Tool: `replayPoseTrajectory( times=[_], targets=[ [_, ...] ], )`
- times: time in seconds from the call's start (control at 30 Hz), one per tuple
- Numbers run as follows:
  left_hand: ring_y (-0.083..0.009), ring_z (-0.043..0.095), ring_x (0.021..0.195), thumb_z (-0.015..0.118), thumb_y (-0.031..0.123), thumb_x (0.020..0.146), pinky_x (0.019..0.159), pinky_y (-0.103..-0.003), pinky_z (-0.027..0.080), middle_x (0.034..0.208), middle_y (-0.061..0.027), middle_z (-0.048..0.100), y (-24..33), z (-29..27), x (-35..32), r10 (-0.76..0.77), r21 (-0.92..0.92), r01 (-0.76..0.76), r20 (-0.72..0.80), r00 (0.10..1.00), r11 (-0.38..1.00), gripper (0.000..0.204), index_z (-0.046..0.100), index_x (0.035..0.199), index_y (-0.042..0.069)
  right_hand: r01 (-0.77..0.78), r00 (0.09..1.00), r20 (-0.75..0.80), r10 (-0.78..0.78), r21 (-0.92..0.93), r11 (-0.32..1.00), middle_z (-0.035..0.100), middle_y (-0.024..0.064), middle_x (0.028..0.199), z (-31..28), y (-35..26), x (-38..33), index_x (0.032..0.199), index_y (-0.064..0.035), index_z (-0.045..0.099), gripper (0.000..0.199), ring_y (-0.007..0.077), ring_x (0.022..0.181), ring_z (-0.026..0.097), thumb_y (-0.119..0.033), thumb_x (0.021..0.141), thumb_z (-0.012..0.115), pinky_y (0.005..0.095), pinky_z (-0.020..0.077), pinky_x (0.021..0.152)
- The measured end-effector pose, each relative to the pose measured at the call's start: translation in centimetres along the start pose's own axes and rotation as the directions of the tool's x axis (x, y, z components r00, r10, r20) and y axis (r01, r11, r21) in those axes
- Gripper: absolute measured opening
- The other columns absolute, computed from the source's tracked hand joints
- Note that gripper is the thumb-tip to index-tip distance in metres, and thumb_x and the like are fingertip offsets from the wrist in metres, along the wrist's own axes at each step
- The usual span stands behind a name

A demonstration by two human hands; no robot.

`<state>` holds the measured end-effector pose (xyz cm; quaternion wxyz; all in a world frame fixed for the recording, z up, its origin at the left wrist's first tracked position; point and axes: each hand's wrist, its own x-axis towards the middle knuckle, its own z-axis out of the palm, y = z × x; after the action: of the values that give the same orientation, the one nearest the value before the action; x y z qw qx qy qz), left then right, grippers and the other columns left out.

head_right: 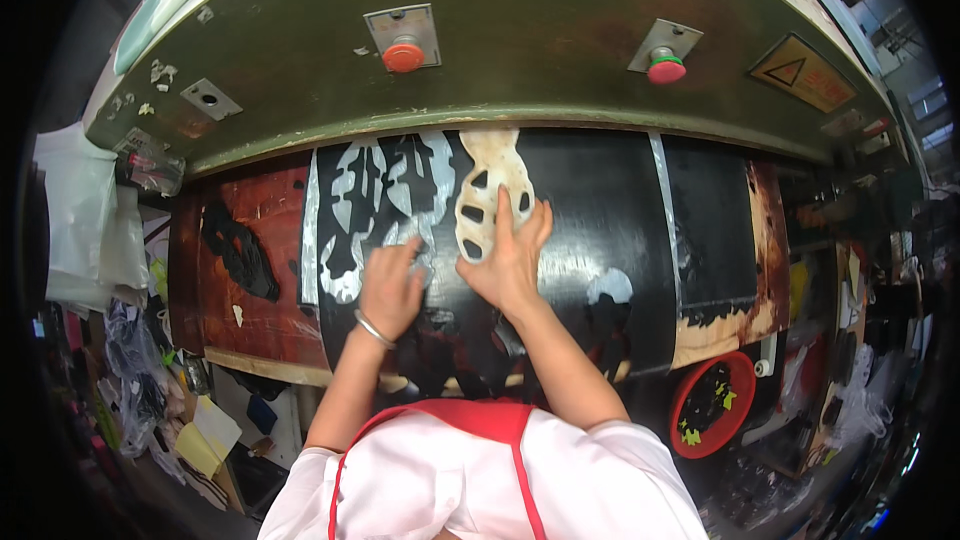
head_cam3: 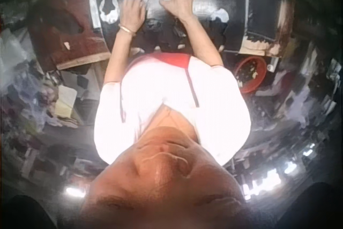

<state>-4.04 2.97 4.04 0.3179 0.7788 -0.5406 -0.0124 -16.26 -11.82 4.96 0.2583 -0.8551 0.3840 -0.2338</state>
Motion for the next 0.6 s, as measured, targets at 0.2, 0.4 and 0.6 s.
replayPoseTrajectory(
  times=[0.2,0.4,0.6],
  targets=[
    [-0.0262,0.051,0.09,0.071,0.011,0.077,0.077,-0.039,0.041,0.099,-0.0073,0.055,2.5,0.5,-3.9,0.069,0.125,-0.072,0.03,0.997,0.989,0.042,0.063,0.118,0.012,-0.125,0.99,0.103,0.096,0.324,0.938,0.038,0.0224,0.138,-4.6,1.0,-3.5,0.147,-0.0083,0.028,0.106,0.0362,0.129,0.04,-0.008,0.056,0.082,0.0425,0.0357,0.108],
    [-0.0277,0.053,0.092,0.074,0.013,0.074,0.079,-0.039,0.042,0.101,-0.0083,0.056,6.4,-0.3,-2.5,0.119,-0.095,-0.123,-0.051,0.992,0.988,0.041,0.064,0.112,0.008,-0.334,0.941,0.273,0.2,0.843,0.421,0.057,0.0172,0.123,-8.0,2.6,-4.8,0.149,-0.0041,0.025,0.102,0.0237,0.113,0.057,0.0,0.062,0.079,0.0334,0.0447,0.098],
    [-0.0352,0.052,0.108,0.08,0.017,0.069,0.094,-0.047,0.042,0.118,-0.016,0.052,9.3,2.4,-1.1,0.309,-0.162,-0.332,-0.149,0.939,0.929,0.05,0.059,0.112,0.005,-0.344,0.928,0.323,0.185,0.934,0.098,0.057,0.021,0.121,-9.1,4.1,-5.4,0.149,-0.0057,0.024,0.093,0.0223,0.106,0.059,-0.001,0.07,0.074,0.0329,0.0477,0.092]
  ],
)
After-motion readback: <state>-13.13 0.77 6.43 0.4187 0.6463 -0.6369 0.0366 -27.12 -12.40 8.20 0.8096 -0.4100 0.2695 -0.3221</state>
